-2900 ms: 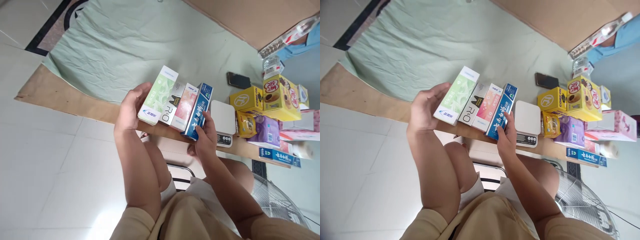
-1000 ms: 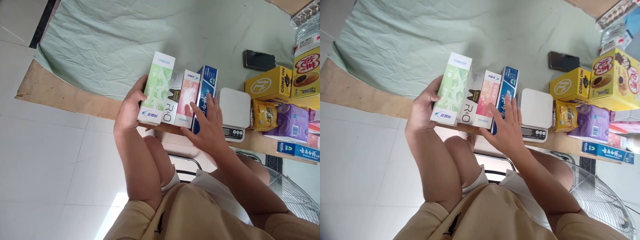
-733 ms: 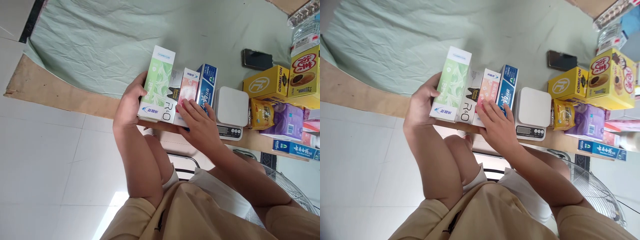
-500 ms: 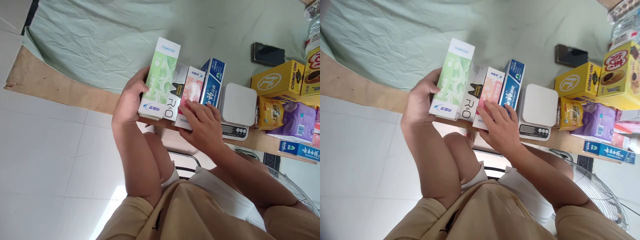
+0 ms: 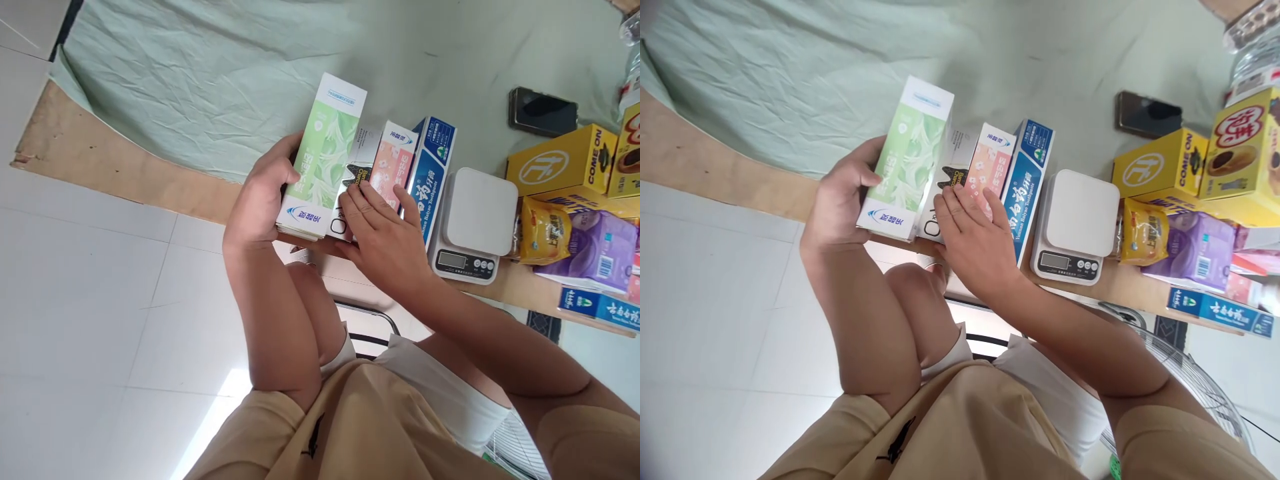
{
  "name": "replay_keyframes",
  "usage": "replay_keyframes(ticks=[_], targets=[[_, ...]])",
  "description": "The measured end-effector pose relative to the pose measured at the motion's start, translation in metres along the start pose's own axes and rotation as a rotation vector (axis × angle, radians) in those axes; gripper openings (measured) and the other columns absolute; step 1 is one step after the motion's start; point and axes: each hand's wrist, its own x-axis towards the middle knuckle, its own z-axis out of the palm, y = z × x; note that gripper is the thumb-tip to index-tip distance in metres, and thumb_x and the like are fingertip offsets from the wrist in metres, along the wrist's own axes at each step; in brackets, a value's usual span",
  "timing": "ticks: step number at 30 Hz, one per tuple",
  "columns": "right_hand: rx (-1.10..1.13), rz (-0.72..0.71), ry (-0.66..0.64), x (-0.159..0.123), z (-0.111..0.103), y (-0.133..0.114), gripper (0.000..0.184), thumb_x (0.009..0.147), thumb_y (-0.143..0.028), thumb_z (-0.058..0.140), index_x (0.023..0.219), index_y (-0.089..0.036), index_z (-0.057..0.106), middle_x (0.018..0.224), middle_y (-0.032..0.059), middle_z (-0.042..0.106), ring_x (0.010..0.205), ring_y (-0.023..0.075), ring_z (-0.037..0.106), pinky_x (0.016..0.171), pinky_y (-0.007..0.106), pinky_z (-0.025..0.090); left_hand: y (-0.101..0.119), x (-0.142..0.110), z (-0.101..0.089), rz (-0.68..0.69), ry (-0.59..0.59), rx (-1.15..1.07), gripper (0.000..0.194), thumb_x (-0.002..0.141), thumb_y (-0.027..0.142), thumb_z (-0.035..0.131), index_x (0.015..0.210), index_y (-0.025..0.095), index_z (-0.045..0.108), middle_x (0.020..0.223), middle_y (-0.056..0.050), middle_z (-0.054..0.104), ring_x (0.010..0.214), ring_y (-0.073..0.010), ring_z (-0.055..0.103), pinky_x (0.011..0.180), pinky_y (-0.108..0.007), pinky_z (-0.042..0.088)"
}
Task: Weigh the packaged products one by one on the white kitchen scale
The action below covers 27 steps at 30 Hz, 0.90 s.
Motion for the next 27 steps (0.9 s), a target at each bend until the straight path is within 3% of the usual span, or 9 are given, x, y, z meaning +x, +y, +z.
replay_keyframes(ticks=[5, 8, 13, 19, 27], targets=[[-0.039, -0.067, 0.076, -0.003, 0.004, -0.002, 0.054, 0.103, -0.033, 0.057, 0.153, -0.009, 0.056, 0.16, 0.0174, 0.058, 0.151, 0.0304, 0.056, 0.128, 0.05, 0.045, -0.004, 0.001, -0.005, 0.037, -0.005, 0.004, 0.038, 0.073, 0.021, 0.054, 0.106, 0.021, 0.073, 0.125, -0.003, 0.075, 0.13, -0.0357, 0.061, 0.108, -0.046, 0.051], [-0.049, -0.113, 0.089, -0.004, 0.003, -0.001, 0.058, 0.1, -0.032, 0.064, 0.151, -0.005, 0.056, 0.158, 0.0208, 0.058, 0.15, 0.0311, 0.056, 0.125, 0.045, 0.05, -0.005, 0.002, -0.007, 0.036, -0.018, 0.041, 0.045, 0.072, 0.024, 0.052, 0.112, 0.021, 0.072, 0.124, -0.003, 0.076, 0.131, -0.0354, 0.063, 0.105, -0.044, 0.054], [-0.027, -0.087, 0.033, -0.008, 0.0, 0.002, 0.074, 0.096, -0.041, 0.071, 0.157, -0.004, 0.049, 0.167, 0.0268, 0.045, 0.158, 0.0377, 0.046, 0.128, 0.055, 0.045, -0.003, 0.0, -0.007, 0.007, 0.003, 0.068, 0.057, 0.068, 0.026, 0.051, 0.121, 0.019, 0.071, 0.126, -0.006, 0.076, 0.122, -0.0347, 0.069, 0.091, -0.042, 0.06], [-0.066, -0.064, 0.06, -0.016, 0.007, -0.001, 0.06, 0.104, -0.029, 0.055, 0.158, -0.002, 0.047, 0.165, 0.0298, 0.046, 0.156, 0.0363, 0.049, 0.127, 0.054, 0.047, -0.003, -0.004, -0.005, 0.047, -0.01, 0.046, 0.052, 0.068, 0.025, 0.052, 0.115, 0.021, 0.074, 0.124, -0.004, 0.077, 0.131, -0.0332, 0.066, 0.097, -0.039, 0.059], [-0.138, -0.051, 0.122, -0.031, 0.014, -0.013, 0.053, 0.104, -0.019, 0.05, 0.155, -0.004, 0.051, 0.164, 0.0265, 0.049, 0.153, 0.0346, 0.053, 0.126, 0.051, 0.048, -0.009, -0.006, -0.004, 0.055, 0.023, 0.089, 0.042, 0.077, 0.033, 0.058, 0.115, 0.023, 0.073, 0.117, -0.007, 0.076, 0.133, -0.036, 0.064, 0.098, -0.04, 0.059]])
